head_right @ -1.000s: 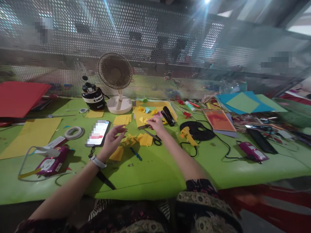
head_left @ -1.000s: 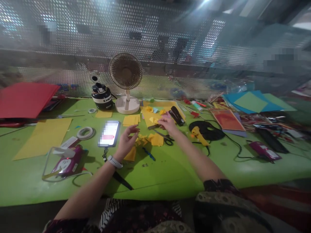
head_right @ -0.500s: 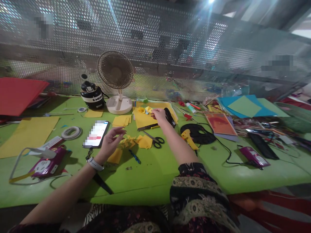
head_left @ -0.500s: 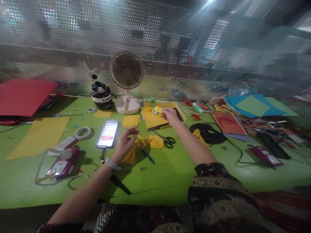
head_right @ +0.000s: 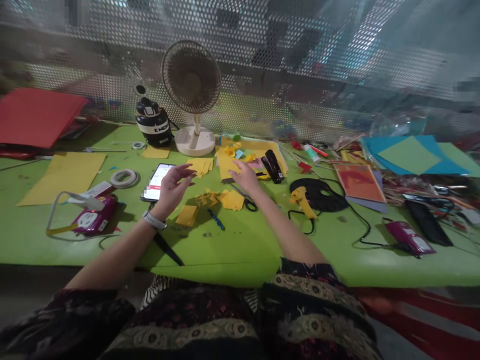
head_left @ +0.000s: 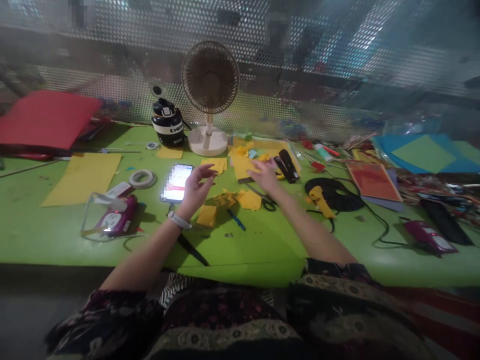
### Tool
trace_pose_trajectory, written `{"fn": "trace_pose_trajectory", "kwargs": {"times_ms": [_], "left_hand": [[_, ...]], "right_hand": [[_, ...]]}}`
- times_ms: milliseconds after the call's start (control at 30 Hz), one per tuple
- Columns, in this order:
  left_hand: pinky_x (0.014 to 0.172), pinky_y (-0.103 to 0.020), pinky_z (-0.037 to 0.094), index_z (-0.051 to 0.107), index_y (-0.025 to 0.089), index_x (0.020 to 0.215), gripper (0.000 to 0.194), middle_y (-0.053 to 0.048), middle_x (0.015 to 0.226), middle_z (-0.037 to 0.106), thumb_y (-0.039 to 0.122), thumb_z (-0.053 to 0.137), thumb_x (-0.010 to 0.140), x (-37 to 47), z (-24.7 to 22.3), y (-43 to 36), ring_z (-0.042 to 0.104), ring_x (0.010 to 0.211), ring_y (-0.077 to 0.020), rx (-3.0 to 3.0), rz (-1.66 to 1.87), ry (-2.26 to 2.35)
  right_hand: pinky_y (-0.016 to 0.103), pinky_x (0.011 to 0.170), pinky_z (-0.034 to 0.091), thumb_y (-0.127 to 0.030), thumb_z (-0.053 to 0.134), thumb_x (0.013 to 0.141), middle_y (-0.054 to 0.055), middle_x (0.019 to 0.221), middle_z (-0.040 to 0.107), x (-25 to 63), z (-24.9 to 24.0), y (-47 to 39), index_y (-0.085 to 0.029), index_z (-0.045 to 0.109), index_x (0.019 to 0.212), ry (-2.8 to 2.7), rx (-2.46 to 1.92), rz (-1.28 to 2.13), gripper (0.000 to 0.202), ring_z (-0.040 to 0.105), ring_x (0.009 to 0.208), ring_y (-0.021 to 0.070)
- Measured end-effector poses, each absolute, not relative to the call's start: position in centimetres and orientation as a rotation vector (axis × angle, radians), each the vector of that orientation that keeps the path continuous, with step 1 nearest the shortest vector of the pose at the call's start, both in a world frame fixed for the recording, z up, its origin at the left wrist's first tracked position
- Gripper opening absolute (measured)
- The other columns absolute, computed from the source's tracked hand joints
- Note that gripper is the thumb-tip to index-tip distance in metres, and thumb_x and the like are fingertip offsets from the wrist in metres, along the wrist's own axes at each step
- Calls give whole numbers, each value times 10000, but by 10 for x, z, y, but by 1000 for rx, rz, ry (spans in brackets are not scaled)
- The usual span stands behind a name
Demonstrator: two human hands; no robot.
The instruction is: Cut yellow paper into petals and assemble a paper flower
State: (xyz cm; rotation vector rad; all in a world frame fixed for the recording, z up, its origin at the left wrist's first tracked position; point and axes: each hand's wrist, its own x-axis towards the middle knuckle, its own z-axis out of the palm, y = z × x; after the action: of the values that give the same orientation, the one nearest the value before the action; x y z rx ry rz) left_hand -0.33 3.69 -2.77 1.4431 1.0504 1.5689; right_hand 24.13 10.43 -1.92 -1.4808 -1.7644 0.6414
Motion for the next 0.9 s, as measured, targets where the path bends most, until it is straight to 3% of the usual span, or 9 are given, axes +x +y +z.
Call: {"fn": "trace_pose_trajectory", "kwargs": {"times_ms": [133,267,433,567,733,800,900], "left_hand": [[745,-273,596,606,184,1141,298,-68,999,697,223,645,849,-4,-22,37,689,956,-165,1459,1607,1024],[757,-262,585,587,191,1159,308,-67,1019,687,205,638,855,-7,-12,35,675,977,-160,1512,1637,1024],[752,-258,580,572,201,1159,300,-61,1027,684,201,618,863,-16,-5,40,677,975,-157,1447,1741,1032],[747,-255,583,583,201,1145,296,-49,999,684,185,618,852,-21,-3,43,683,941,-148,1395,1793,1005],[751,-263,587,585,199,1164,316,-54,1010,687,200,625,851,-18,-2,40,682,937,-151,1386,1754,985],[763,-274,585,585,195,1166,313,-57,1006,687,201,618,854,-15,-4,38,679,943,-155,1384,1725,992],[759,-286,587,595,176,1156,308,-74,995,687,196,627,851,-6,-10,34,671,952,-169,1430,1601,1001]], "right_hand": [[576,1158,318,-419,587,916,128,1508,476,216,-24,44,-225,579,1381,-2347,-1207,371,503,425,1392,321],[527,1197,275,-311,519,952,68,1575,388,189,-23,9,-263,540,1422,-2611,-1042,232,473,320,1463,278],[546,1165,304,-236,517,926,115,1519,468,180,-20,36,-204,609,1350,-2696,-1052,148,434,381,1424,307],[449,1152,340,-231,485,946,152,1449,542,173,-18,90,-110,561,1384,-2684,-1233,170,462,479,1344,292],[415,1189,281,-364,447,988,190,1581,348,145,-26,142,-29,339,1522,-2636,-1435,236,640,338,1455,310],[426,1176,301,-381,448,988,197,1585,336,136,-32,151,-40,310,1535,-2642,-1469,282,659,344,1456,312],[424,1137,351,-265,449,984,163,1504,482,132,-36,153,-116,458,1462,-2700,-1398,259,501,485,1361,288]]}}
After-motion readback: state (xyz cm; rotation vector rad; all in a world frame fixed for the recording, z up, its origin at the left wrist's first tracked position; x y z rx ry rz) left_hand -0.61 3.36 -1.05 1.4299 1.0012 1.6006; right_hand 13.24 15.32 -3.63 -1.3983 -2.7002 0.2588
